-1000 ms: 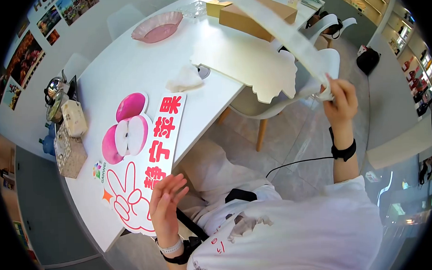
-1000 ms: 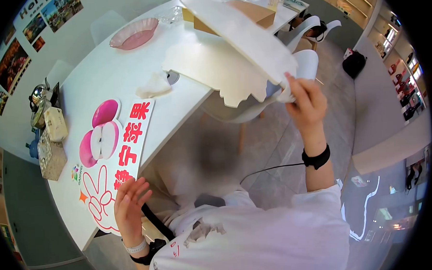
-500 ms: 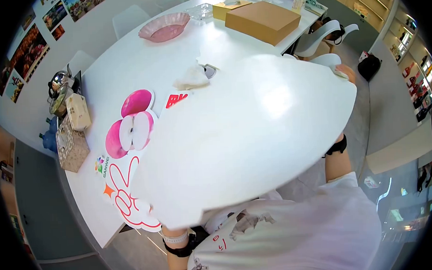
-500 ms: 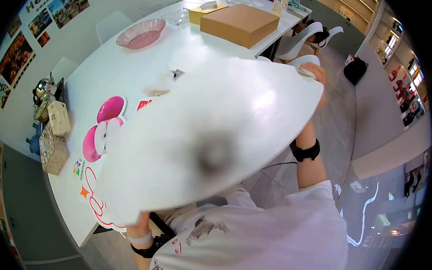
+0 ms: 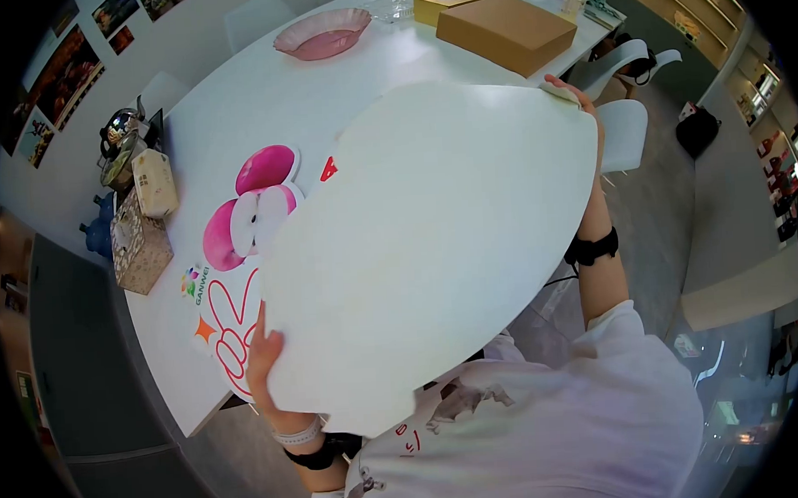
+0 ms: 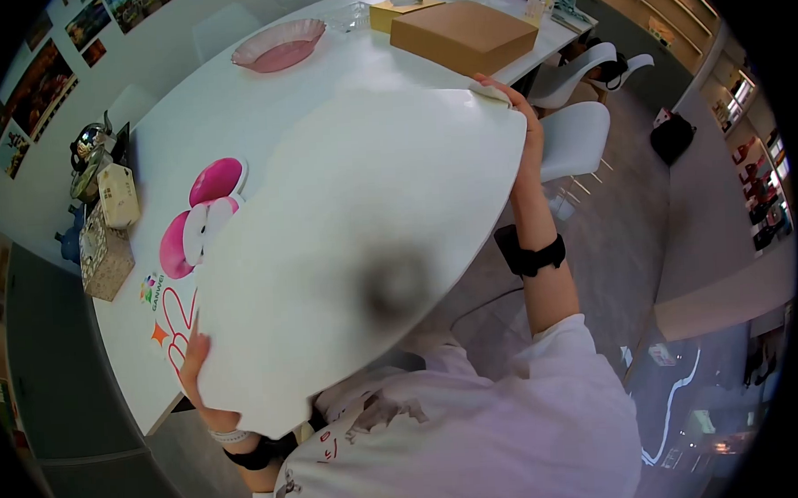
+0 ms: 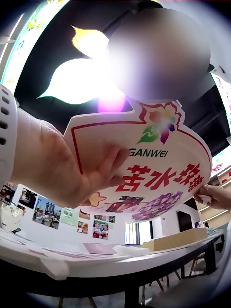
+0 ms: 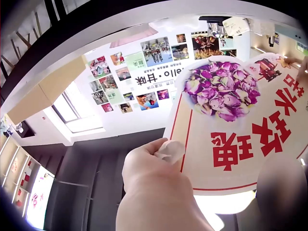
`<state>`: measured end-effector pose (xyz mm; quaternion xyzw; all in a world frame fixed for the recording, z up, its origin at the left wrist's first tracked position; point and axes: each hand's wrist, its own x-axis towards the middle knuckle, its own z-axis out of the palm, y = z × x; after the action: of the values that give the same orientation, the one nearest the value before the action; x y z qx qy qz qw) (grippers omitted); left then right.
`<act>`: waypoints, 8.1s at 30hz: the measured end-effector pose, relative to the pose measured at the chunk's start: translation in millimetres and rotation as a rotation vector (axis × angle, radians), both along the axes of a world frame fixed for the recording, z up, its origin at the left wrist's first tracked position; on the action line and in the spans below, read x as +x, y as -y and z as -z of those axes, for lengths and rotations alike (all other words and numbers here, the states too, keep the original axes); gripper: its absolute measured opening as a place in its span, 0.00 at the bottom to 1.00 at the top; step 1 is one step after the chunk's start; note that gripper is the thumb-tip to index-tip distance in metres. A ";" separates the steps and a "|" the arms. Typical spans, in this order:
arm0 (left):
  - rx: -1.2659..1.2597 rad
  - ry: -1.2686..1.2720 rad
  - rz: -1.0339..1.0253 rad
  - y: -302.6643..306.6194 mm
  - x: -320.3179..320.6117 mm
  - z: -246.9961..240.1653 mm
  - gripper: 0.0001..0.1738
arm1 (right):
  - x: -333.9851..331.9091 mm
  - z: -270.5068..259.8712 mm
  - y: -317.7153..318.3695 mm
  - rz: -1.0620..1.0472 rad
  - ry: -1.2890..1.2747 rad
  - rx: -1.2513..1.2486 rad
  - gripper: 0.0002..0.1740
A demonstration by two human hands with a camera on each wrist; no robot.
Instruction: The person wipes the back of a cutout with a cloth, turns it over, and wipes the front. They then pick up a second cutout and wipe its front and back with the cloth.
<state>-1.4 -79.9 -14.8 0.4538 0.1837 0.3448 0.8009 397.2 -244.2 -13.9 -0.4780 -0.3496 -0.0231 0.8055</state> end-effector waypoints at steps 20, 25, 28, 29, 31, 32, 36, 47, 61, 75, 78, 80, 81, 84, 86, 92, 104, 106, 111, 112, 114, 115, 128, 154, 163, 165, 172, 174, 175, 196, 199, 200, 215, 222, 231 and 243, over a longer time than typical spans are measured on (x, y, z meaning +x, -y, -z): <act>-0.251 0.572 -0.164 -55.0 -111.9 39.1 0.34 | -5.9 -37.0 -26.1 0.711 0.406 0.117 0.22; -0.223 0.514 -0.297 -58.0 -125.0 49.6 0.32 | -2.6 -39.9 30.1 0.683 0.611 -0.071 0.24; -0.234 0.531 -0.331 -60.9 -127.7 55.7 0.30 | -26.9 -44.1 45.8 0.350 0.746 -0.163 0.22; -0.238 0.542 -0.339 -61.2 -128.3 56.2 0.29 | -47.2 -49.2 39.0 0.039 0.845 -0.075 0.21; -0.272 0.475 -0.453 -59.4 -126.5 54.9 0.28 | -58.9 -60.4 34.9 -0.349 0.975 0.012 0.20; -0.289 0.443 -0.507 -59.2 -125.8 54.1 0.28 | -53.3 -65.5 37.2 -0.421 1.022 0.009 0.20; -0.249 0.483 -0.397 -63.8 -131.6 63.6 0.27 | -12.0 -40.8 81.2 0.506 0.361 -0.093 0.19; -0.238 0.487 -0.429 -70.1 -145.2 76.3 0.27 | 17.4 -77.9 82.5 0.546 0.574 -0.174 0.21; -0.226 0.370 -0.520 -67.4 -127.1 70.5 0.27 | 41.1 -53.6 153.7 0.639 0.596 -0.568 0.29; -0.209 0.340 -0.549 -72.2 -116.6 72.8 0.26 | 162.8 -26.5 231.7 0.568 0.396 -0.390 0.28; -0.199 0.327 -0.551 -71.1 -118.5 69.8 0.25 | 236.3 -7.1 266.3 0.429 0.088 -0.280 0.28; -0.189 0.285 -0.586 -70.9 -119.4 66.3 0.25 | 174.6 -27.9 231.7 0.503 -0.066 -0.313 0.27; -0.190 0.276 -0.597 -71.6 -119.5 66.8 0.25 | 120.7 -48.7 197.6 0.520 -0.230 -0.278 0.26; -0.197 0.256 -0.614 -73.3 -120.6 70.2 0.25 | 168.4 -24.2 211.9 0.316 -0.054 -0.028 0.27; -0.210 0.253 -0.612 -73.8 -119.2 71.4 0.25 | 167.8 -25.0 207.1 0.301 -0.061 -0.064 0.27; -0.195 0.195 -0.639 -74.6 -120.1 69.8 0.25 | 148.2 -33.1 190.4 0.290 -0.095 -0.126 0.26; -0.187 0.217 -0.612 -77.7 -123.6 75.7 0.25 | 142.8 -36.3 163.5 0.207 -0.119 -0.158 0.25; -0.191 0.219 -0.610 -77.8 -125.0 78.4 0.25 | 142.8 -36.4 160.4 0.190 -0.132 -0.159 0.25; -0.189 0.239 -0.592 -79.6 -125.1 82.3 0.26 | 137.9 -36.5 144.7 0.127 -0.164 -0.159 0.24; -0.190 0.242 -0.588 -80.0 -125.1 82.3 0.25 | 138.7 -36.8 143.2 0.130 -0.175 -0.166 0.24; -0.188 0.245 -0.579 -80.6 -125.7 83.0 0.25 | 139.3 -39.7 142.9 0.151 -0.185 -0.200 0.24; -0.183 0.246 -0.576 -80.6 -126.7 84.0 0.25 | 137.1 -40.8 143.9 0.162 -0.172 -0.216 0.23; -0.172 0.275 -0.520 -82.1 -127.8 81.6 0.24 | 104.0 -41.1 122.5 0.139 -0.095 -0.114 0.20; -0.088 0.064 -0.650 -82.9 -119.3 67.7 0.23 | 124.4 -21.8 141.5 0.168 -0.128 -0.151 0.21; -0.049 0.082 -0.643 -86.0 -119.3 75.7 0.23 | 91.7 -17.3 126.2 0.219 -0.104 -0.203 0.22; -0.035 0.075 -0.644 -86.9 -121.2 76.3 0.23 | 83.4 -17.2 123.5 0.194 -0.113 -0.222 0.22; 0.010 0.038 -0.681 -83.8 -116.1 75.9 0.23 | 42.1 -11.5 102.0 -0.146 -0.183 -0.007 0.21; 0.026 0.012 -0.695 -82.4 -113.6 74.1 0.22 | 63.7 -2.1 104.8 0.033 -0.173 -0.083 0.21; 0.032 -0.008 -0.706 -80.8 -111.7 72.9 0.22 | 72.5 4.4 106.9 0.138 -0.177 -0.125 0.20; 0.050 -0.028 -0.765 -78.6 -106.1 73.0 0.20 | 40.2 24.4 97.2 -0.244 -0.239 -0.009 0.24; 0.063 -0.008 -0.749 -79.5 -108.9 76.4 0.20 | 37.4 19.5 94.5 -0.223 -0.239 -0.019 0.25; 0.067 0.000 -0.744 -79.4 -109.8 77.1 0.20 | 38.1 18.4 94.4 -0.170 -0.234 -0.032 0.25; 0.066 -0.030 -0.753 -77.3 -105.4 72.1 0.20 | 83.4 25.7 100.0 -0.563 -0.218 -0.044 0.24; 0.058 -0.040 -0.792 -79.0 -104.2 76.4 0.19 | 126.5 40.0 131.3 -1.100 -0.202 0.247 0.21; 0.090 -0.076 -0.766 -79.6 -104.3 75.9 0.20 | 14.4 24.2 67.8 -0.096 -0.291 -0.064 0.18; 0.106 -0.098 -0.788 -78.4 -101.8 75.0 0.18 | 6.7 29.0 53.1 -0.127 -0.371 -0.125 0.22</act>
<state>-103.1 -1.5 -89.8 0.4052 0.3636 0.6126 0.5730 403.8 -297.3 -42.8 -0.5000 -0.2253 0.1379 0.8247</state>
